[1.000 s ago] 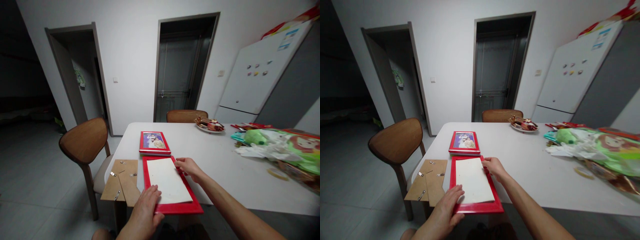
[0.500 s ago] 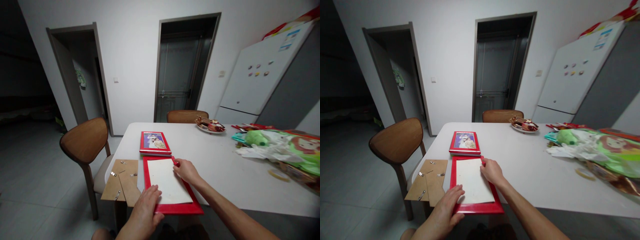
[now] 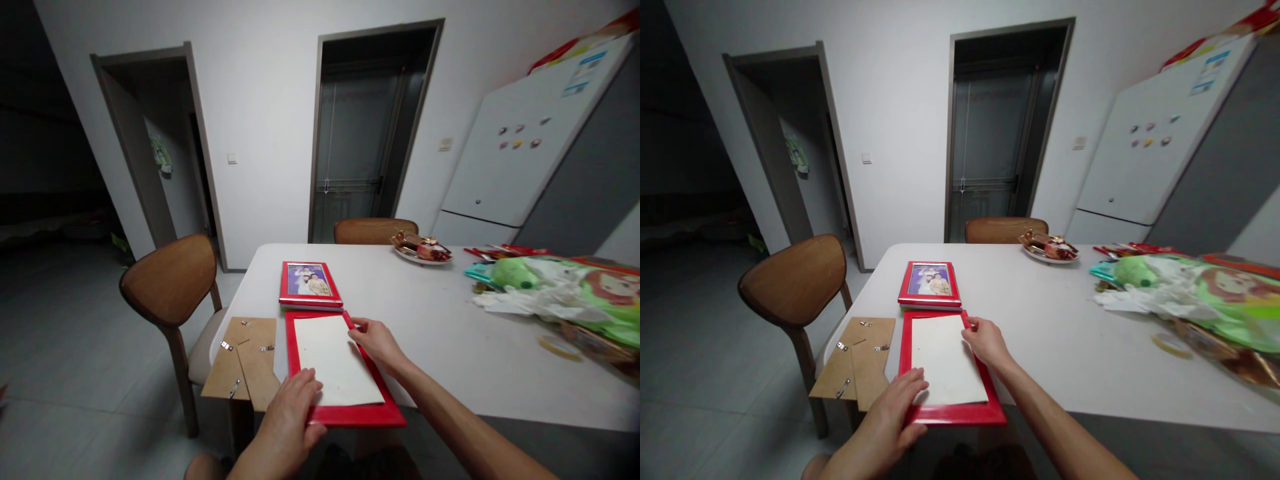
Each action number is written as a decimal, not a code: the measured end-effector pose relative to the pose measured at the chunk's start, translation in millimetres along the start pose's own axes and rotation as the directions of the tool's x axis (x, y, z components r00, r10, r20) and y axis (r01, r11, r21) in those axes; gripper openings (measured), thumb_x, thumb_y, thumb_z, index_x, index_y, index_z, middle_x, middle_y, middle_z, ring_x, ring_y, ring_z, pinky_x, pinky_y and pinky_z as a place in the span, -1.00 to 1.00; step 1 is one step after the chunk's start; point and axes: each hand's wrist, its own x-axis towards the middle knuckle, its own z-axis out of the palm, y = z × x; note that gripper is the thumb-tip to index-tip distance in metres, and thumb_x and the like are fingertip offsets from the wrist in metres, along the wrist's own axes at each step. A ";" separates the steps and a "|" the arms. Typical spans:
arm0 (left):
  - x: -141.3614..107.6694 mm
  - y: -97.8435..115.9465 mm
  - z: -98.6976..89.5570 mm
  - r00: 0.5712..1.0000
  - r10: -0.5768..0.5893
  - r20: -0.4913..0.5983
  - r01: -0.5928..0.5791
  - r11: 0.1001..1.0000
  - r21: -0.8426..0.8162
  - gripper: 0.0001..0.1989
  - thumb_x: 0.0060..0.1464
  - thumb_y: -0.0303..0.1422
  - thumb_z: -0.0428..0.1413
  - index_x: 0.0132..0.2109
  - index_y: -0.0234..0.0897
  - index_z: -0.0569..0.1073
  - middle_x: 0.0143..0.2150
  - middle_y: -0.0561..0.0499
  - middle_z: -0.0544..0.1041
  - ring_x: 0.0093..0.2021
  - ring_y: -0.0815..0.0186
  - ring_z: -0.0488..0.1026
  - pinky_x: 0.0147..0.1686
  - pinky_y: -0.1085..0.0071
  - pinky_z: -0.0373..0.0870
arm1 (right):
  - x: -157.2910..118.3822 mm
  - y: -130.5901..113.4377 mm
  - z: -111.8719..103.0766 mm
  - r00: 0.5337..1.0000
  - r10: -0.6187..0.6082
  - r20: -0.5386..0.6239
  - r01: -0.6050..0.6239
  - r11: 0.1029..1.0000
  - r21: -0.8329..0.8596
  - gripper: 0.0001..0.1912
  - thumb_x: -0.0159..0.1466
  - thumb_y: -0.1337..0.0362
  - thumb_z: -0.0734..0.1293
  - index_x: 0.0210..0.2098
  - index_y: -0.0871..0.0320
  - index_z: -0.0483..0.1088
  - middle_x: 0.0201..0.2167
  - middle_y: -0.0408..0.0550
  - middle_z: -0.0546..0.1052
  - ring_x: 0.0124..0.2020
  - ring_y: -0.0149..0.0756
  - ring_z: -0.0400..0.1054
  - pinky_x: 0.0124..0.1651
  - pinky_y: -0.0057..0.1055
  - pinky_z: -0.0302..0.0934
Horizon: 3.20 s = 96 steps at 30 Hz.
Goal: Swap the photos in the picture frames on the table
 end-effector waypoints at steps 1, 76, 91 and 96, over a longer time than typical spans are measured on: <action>0.1 -0.1 0.1 1.000 -0.001 0.001 0.001 1.000 0.001 -0.48 -0.17 -0.53 0.10 0.03 -0.36 0.24 0.15 -0.19 0.17 0.15 0.17 0.07 0.12 0.13 0.00 | 2.8 -2.3 0.3 1.000 -0.003 0.012 0.003 0.999 -0.043 -0.63 0.01 0.33 0.18 -0.19 0.24 0.39 -0.54 -0.12 0.51 -0.57 -0.43 0.33 -0.52 -0.57 0.08; -2.4 -8.1 2.4 0.999 0.028 -0.034 -0.029 0.999 -0.032 -0.40 -0.20 -0.55 0.09 0.07 -0.31 0.17 0.16 -0.18 0.14 0.15 0.17 0.06 0.12 0.14 0.01 | 11.0 -33.2 -7.1 0.960 0.093 0.266 -0.209 0.868 0.450 -0.67 -0.01 0.41 0.16 -0.23 0.29 0.31 -0.49 0.00 0.51 -0.53 -0.36 0.37 -0.48 -0.51 0.24; -2.4 -10.9 2.7 0.999 0.030 -0.034 -0.031 0.999 -0.036 -0.35 -0.22 -0.58 0.07 0.09 -0.30 0.12 0.19 -0.16 0.09 0.16 0.20 0.03 0.12 0.20 0.02 | -1.7 -25.0 8.0 0.966 0.177 0.188 -0.253 0.793 0.555 -0.42 -0.12 0.49 0.10 -0.05 0.29 0.20 -0.48 0.01 0.51 -0.57 -0.32 0.37 -0.52 -0.49 0.21; -2.8 -11.2 2.9 0.999 0.025 -0.035 -0.026 0.999 -0.033 -0.35 -0.22 -0.58 0.06 0.09 -0.28 0.11 0.19 -0.15 0.09 0.16 0.20 0.03 0.11 0.17 0.02 | -2.4 -22.9 9.0 0.981 0.180 0.074 -0.191 0.827 0.528 -0.37 -0.12 0.50 0.10 0.00 0.27 0.15 -0.46 -0.01 0.51 -0.55 -0.34 0.37 -0.50 -0.51 0.22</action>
